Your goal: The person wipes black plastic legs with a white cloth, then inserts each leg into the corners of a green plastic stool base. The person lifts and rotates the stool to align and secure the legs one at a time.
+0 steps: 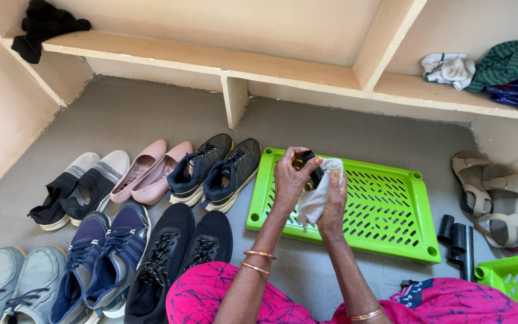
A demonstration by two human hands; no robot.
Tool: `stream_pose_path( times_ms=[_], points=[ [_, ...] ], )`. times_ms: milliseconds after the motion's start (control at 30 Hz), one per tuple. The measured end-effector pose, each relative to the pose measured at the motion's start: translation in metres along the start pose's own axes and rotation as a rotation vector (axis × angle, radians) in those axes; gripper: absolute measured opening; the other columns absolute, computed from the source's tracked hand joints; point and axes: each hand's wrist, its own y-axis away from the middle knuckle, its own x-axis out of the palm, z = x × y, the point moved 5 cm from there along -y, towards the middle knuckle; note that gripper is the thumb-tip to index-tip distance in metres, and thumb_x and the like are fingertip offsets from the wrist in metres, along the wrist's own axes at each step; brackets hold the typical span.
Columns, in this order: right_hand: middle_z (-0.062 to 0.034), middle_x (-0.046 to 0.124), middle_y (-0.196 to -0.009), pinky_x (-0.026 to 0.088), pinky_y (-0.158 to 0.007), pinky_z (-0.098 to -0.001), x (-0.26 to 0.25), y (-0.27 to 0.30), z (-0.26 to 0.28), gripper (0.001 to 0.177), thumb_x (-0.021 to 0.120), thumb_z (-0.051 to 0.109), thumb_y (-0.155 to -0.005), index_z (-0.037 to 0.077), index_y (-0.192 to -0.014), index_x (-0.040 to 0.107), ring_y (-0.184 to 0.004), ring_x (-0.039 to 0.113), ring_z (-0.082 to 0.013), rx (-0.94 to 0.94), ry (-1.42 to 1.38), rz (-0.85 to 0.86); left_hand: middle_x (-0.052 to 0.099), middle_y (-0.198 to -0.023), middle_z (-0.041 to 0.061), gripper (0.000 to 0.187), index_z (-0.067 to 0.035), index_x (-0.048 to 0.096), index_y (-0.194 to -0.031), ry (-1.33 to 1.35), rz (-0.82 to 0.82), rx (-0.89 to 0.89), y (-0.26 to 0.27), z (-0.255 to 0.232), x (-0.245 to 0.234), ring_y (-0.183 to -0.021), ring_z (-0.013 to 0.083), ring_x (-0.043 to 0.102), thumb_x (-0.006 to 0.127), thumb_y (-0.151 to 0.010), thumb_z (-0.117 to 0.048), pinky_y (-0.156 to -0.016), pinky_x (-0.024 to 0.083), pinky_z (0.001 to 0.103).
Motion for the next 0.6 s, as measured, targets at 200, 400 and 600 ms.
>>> stream_pose_path(
  times_ms=[200,400,600],
  points=[
    [-0.0045,0.059,-0.100,0.056,-0.078,-0.0314,-0.013,-0.008,0.003,0.049,0.042,0.048,-0.114,0.002,-0.117,0.056,-0.089,0.060,-0.0127,-0.248,-0.034,-0.208,0.070,-0.090,0.008,0.035,0.000,0.067,-0.106,0.265,0.060,-0.202,0.013,0.021,0.022,-0.074,0.0109,0.069,0.080,-0.085,-0.024,-0.060,0.062,0.028],
    [-0.0038,0.062,-0.091,0.061,-0.070,-0.0308,-0.037,-0.023,-0.012,0.053,0.032,0.055,-0.106,0.008,-0.106,0.056,-0.079,0.066,-0.0131,-0.101,-0.011,-0.259,0.070,-0.090,0.008,0.033,0.001,0.066,-0.106,0.311,0.082,-0.174,0.013,0.037,0.030,-0.076,0.0110,0.066,0.081,-0.085,-0.019,-0.062,0.059,0.027],
    [-0.0051,0.062,-0.093,0.055,-0.074,-0.0344,-0.047,-0.032,-0.017,0.058,0.039,0.058,-0.108,0.004,-0.110,0.058,-0.081,0.062,-0.0165,0.067,-0.033,-0.256,0.073,-0.095,0.008,0.028,0.003,0.070,-0.110,0.256,0.136,-0.105,0.012,0.040,0.029,-0.084,0.0097,0.068,0.081,-0.088,-0.012,-0.077,0.060,0.024]
  ],
)
